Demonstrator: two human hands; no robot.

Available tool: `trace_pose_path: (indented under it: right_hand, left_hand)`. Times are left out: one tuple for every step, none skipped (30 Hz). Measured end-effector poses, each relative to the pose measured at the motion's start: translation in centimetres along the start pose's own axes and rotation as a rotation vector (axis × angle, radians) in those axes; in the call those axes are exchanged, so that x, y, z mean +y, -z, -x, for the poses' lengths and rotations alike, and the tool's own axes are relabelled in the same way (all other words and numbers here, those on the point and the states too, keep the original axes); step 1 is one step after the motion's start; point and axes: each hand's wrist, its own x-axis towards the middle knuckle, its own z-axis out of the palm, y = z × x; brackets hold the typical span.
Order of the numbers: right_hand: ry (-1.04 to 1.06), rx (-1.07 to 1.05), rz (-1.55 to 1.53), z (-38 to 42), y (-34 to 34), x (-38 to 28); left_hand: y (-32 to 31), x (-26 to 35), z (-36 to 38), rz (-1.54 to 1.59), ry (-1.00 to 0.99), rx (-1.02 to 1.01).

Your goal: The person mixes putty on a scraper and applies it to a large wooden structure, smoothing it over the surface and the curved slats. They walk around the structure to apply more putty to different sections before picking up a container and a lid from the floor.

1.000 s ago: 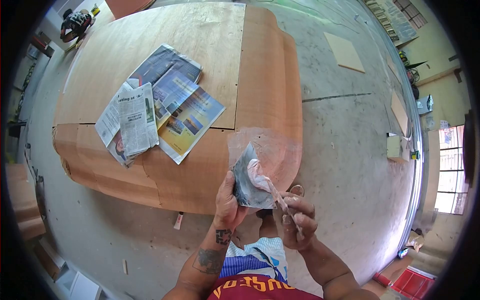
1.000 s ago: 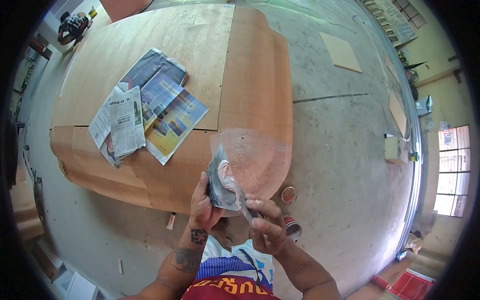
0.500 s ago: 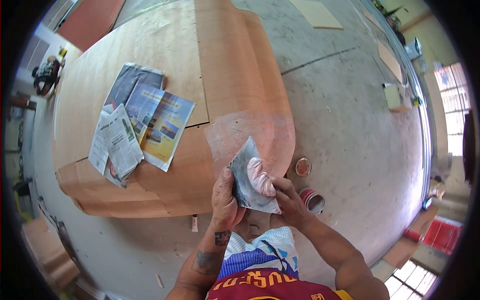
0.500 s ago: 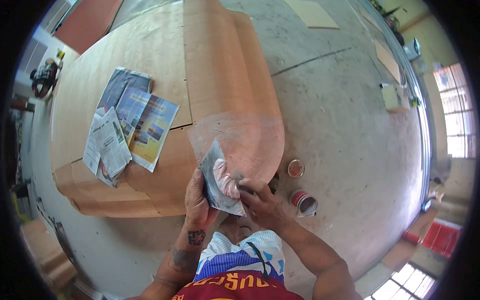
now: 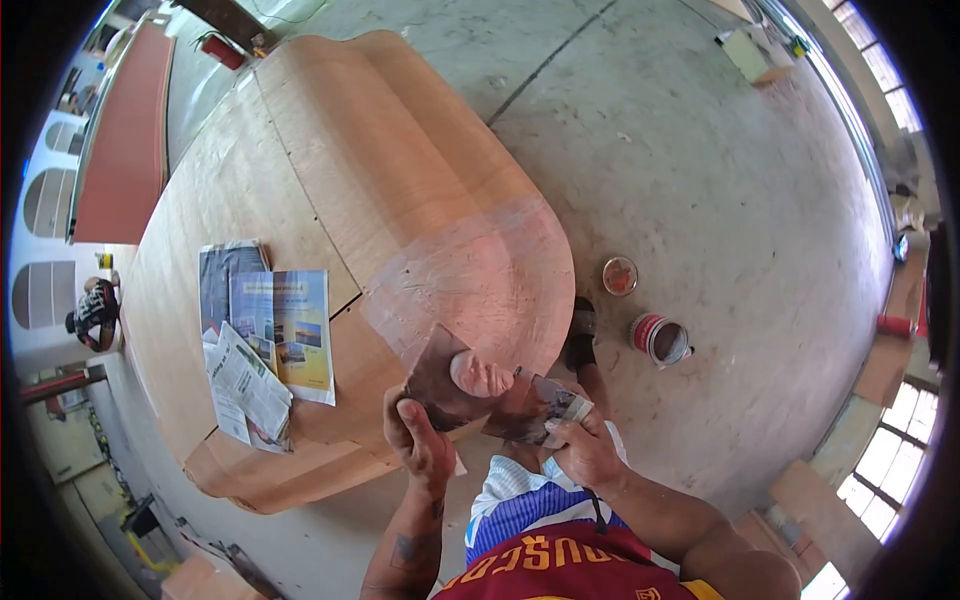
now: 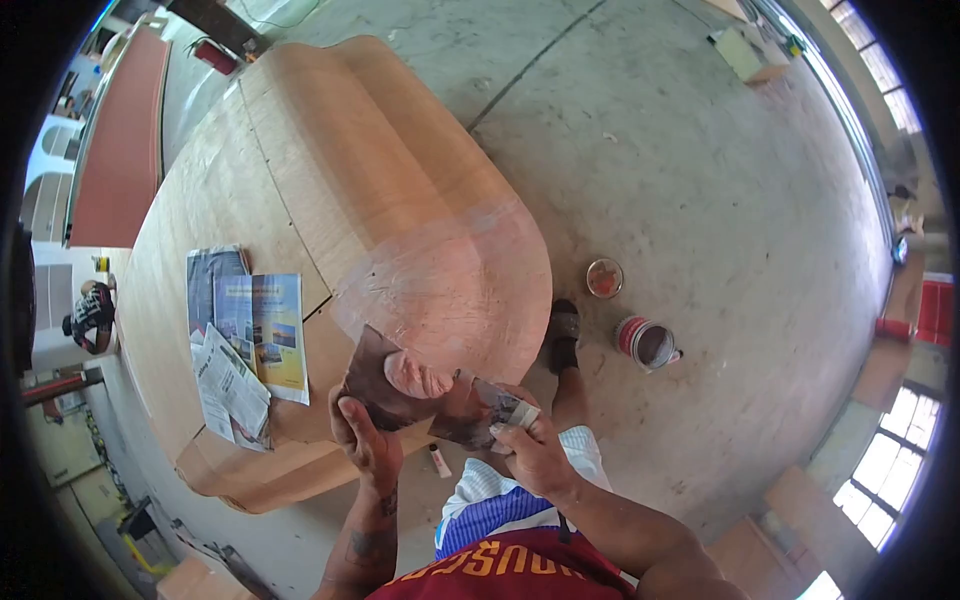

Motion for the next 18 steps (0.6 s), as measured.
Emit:
trace_pose_path:
  right_hand:
    - [-0.015, 0.01, -0.032, -0.1, 0.1, -0.2]
    - [-0.031, 0.021, -0.064, -0.2, 0.0, -0.6]
    - [-0.046, 0.032, -0.095, -0.4, -0.3, -1.0]
    - [-0.05, 0.041, -0.109, -0.6, -0.1, -1.2]
    - [-0.052, 0.048, -0.119, -0.9, 0.0, -1.5]
    - [-0.053, 0.054, -0.127, -1.0, 0.2, -1.9]
    - [-0.062, 0.06, -0.147, -1.1, 0.6, -2.3]
    - [-0.072, 0.066, -0.168, -1.3, 0.9, -2.7]
    - [-0.082, 0.071, -0.188, -1.5, 1.3, -3.1]
    - [-0.084, 0.078, -0.2, -1.8, 1.5, -3.8]
    - [-0.088, 0.086, -0.211, -2.1, 1.8, -4.6]
    - [-0.093, 0.095, -0.224, -2.4, 2.2, -5.3]
    - [-0.065, 0.103, -0.183, -2.7, 2.8, -6.0]
    - [-0.039, 0.11, -0.142, -3.1, 3.5, -6.5]
    - [-0.012, 0.116, -0.101, -3.5, 4.2, -7.2]
    - [-0.014, 0.117, -0.124, -3.9, 5.0, -8.0]
    - [-0.015, 0.118, -0.146, -4.4, 5.9, -8.9]
    - [-0.014, 0.12, -0.167, -4.9, 6.9, -9.9]
  left_hand:
    - [-0.1, -0.2, 0.2, -0.097, -0.061, -0.038]
    - [-0.1, -0.5, 0.5, -0.192, -0.122, -0.078]
    - [-0.3, -0.7, 0.6, -0.286, -0.182, -0.119]
    - [-0.4, -0.9, 0.6, -0.384, -0.242, -0.168]
    - [-0.5, -1.1, 0.5, -0.479, -0.304, -0.218]
    - [-0.8, -1.2, 0.3, -0.571, -0.368, -0.266]
    - [-1.3, -1.0, 0.2, -0.616, -0.394, -0.327]
    - [-1.8, -0.8, 0.0, -0.661, -0.421, -0.387]
    - [-2.3, -0.7, -0.2, -0.706, -0.447, -0.447]
    - [-2.6, -0.9, -0.3, -0.717, -0.398, -0.503]
    - [-2.7, -1.2, -0.2, -0.728, -0.346, -0.557]
    - [-2.9, -1.4, -0.2, -0.738, -0.293, -0.612]
    - [-3.5, -1.5, -0.2, -0.772, -0.241, -0.652]
    - [-4.0, -1.4, -0.2, -0.807, -0.187, -0.69]
    - [-4.5, -1.4, -0.3, -0.842, -0.133, -0.728]
    - [-4.9, -1.9, -0.2, -0.894, -0.101, -0.808]
    - [-5.1, -2.6, 0.0, -0.944, -0.069, -0.89]
    - [-5.4, -3.3, 0.2, -0.991, -0.037, -0.972]
